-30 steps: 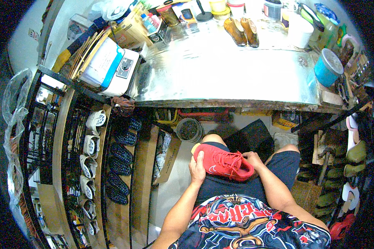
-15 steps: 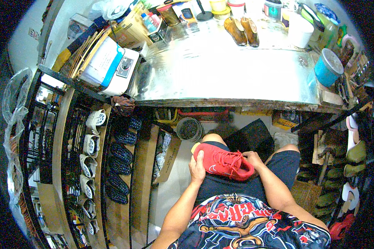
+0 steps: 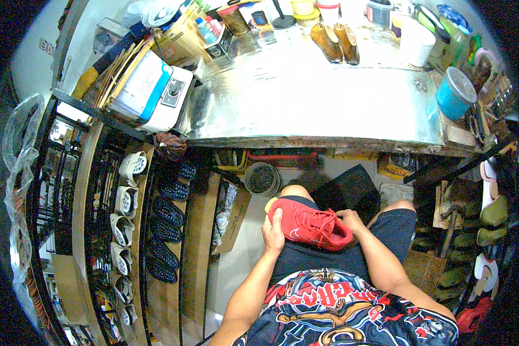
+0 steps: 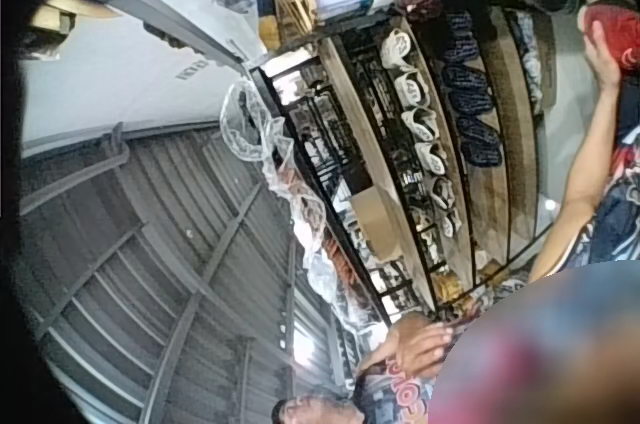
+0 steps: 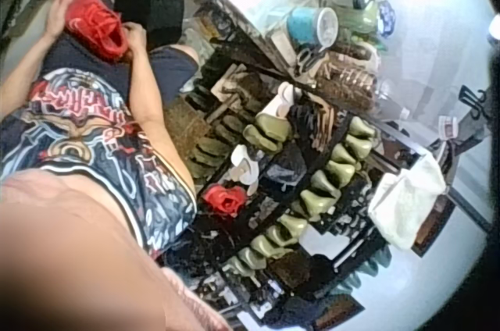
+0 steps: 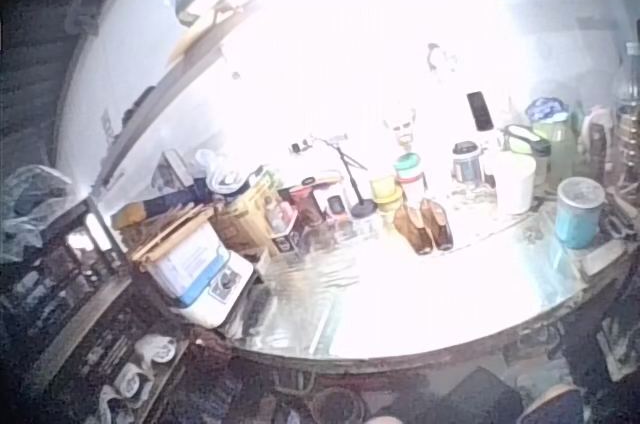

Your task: The person removes a tan insole from a red sneaker, then repeatedly presses and rubs the insole against the shoe's interior and upper edge. The person continues to handle and inspect the shoe throughout the clip.

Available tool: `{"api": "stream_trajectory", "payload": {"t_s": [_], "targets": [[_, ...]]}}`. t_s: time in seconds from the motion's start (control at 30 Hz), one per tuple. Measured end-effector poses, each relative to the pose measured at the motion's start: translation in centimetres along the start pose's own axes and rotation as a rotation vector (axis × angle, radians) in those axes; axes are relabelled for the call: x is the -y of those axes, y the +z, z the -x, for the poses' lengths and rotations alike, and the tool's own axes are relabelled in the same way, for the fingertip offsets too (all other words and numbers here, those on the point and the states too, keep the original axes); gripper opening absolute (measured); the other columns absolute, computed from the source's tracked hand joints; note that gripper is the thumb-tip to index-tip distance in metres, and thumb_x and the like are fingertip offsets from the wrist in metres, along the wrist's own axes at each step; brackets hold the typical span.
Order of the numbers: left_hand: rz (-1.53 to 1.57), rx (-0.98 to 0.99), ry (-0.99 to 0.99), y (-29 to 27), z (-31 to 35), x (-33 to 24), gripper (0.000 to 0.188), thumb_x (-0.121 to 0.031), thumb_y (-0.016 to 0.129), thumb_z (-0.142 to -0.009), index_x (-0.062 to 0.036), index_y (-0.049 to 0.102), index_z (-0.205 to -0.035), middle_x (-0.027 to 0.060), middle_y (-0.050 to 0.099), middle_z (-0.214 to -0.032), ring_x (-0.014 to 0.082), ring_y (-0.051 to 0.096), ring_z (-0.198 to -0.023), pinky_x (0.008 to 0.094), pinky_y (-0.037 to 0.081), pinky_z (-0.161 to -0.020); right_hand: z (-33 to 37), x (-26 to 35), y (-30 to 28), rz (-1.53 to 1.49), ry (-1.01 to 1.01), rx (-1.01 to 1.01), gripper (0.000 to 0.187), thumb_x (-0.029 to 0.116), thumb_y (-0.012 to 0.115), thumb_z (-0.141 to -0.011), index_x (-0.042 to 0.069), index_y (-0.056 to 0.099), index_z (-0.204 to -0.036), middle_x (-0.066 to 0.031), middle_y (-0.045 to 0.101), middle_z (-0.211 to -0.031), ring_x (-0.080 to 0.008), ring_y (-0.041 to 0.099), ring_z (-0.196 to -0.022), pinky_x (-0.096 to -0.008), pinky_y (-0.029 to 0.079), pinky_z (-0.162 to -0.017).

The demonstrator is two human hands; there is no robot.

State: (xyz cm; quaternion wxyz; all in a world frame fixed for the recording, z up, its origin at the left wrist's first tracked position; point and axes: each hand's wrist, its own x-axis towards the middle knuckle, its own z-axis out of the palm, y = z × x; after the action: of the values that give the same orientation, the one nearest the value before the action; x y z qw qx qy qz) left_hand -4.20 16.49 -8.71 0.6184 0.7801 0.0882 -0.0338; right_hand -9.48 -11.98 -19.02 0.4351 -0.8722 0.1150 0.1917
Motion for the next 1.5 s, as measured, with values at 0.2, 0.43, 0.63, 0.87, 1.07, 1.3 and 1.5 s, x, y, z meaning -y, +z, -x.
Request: {"api": "stream_trajectory", "payload": {"t_s": [0.2, 0.43, 0.63, 0.87, 1.07, 1.3, 1.5], "targets": [[0.029, -0.007, 0.013, 0.17, 0.1, -0.2, 0.051, -0.04, 0.062, -0.109, 0.0023, 0.067, -0.137, 0.0127, 0.073, -0.13, 0.0235, 0.067, -0.12, 0.0367, 0.049, -0.108, 0.01, -0.08, 0.08, -0.005, 0.006, 0.0, 0.031, 0.037, 0.074, -0.093, 0.017, 0.085, -0.114, -0.0162, 0.08, -0.113, -0.0379, 0.077, -0.105, -0.0471, 0.059, -0.098], [0.0, -0.004, 0.01, 0.1, 0.05, -0.03, 0.05, -0.038, 0.062, -0.109, 0.0029, 0.067, -0.138, 0.0133, 0.073, -0.132, 0.0237, 0.067, -0.122, 0.037, 0.049, -0.109, 0.16, 0.25, -0.01, -0.017, 0.053, 0.005, 0.031, 0.036, 0.074, -0.093, 0.015, 0.085, -0.114, -0.017, 0.08, -0.111, -0.0376, 0.077, -0.104, -0.0463, 0.06, -0.096], [-0.026, 0.004, 0.004, 0.02, 0.23, -0.64, 0.052, -0.039, 0.061, -0.11, 0.0033, 0.066, -0.139, 0.0154, 0.073, -0.132, 0.0262, 0.067, -0.123, 0.038, 0.049, -0.109, 0.14, 0.22, 0.05, -0.036, 0.056, 0.011, 0.032, 0.034, 0.077, -0.091, 0.013, 0.084, -0.113, -0.0183, 0.08, -0.109, -0.0359, 0.079, -0.101, -0.0442, 0.061, -0.094], [-0.02, 0.016, 0.002, -0.02, 0.31, -0.98, 0.053, -0.04, 0.061, -0.11, 0.0033, 0.066, -0.139, 0.0162, 0.073, -0.133, 0.0271, 0.067, -0.124, 0.0383, 0.049, -0.109, 0.06, 0.07, 0.1, -0.035, 0.022, 0.011, 0.036, 0.037, 0.08, -0.089, 0.012, 0.084, -0.114, -0.0187, 0.08, -0.109, -0.0361, 0.079, -0.101, -0.0443, 0.061, -0.094], [-0.025, 0.004, 0.004, 0.02, 0.24, -0.82, 0.052, -0.04, 0.062, -0.109, 0.0028, 0.067, -0.139, 0.0155, 0.074, -0.132, 0.0262, 0.068, -0.123, 0.0377, 0.05, -0.109, -0.02, 0.12, 0.09, -0.016, 0.01, 0.012, 0.038, 0.04, 0.082, -0.088, 0.013, 0.084, -0.115, -0.0189, 0.08, -0.11, -0.0368, 0.078, -0.103, -0.0449, 0.06, -0.096], [0.002, 0.007, -0.001, 0.04, 0.06, -0.22, 0.053, -0.04, 0.062, -0.109, 0.0029, 0.066, -0.139, 0.0143, 0.073, -0.133, 0.0244, 0.067, -0.123, 0.0367, 0.049, -0.109, 0.3, 0.52, -0.2, -0.043, 0.042, 0.027, 0.034, 0.037, 0.079, -0.09, 0.013, 0.084, -0.115, -0.0191, 0.08, -0.11, -0.0377, 0.078, -0.103, -0.0456, 0.06, -0.096], [-0.011, 0.012, -0.01, -0.13, 0.1, 0.0, 0.052, -0.039, 0.063, -0.109, 0.0028, 0.066, -0.139, 0.0135, 0.073, -0.133, 0.0235, 0.067, -0.123, 0.0361, 0.049, -0.109, 0.18, 0.33, -0.04, -0.025, -0.007, 0.009, 0.03, 0.034, 0.073, -0.094, 0.013, 0.084, -0.113, -0.019, 0.08, -0.109, -0.0388, 0.078, -0.102, -0.0468, 0.06, -0.094]]}}
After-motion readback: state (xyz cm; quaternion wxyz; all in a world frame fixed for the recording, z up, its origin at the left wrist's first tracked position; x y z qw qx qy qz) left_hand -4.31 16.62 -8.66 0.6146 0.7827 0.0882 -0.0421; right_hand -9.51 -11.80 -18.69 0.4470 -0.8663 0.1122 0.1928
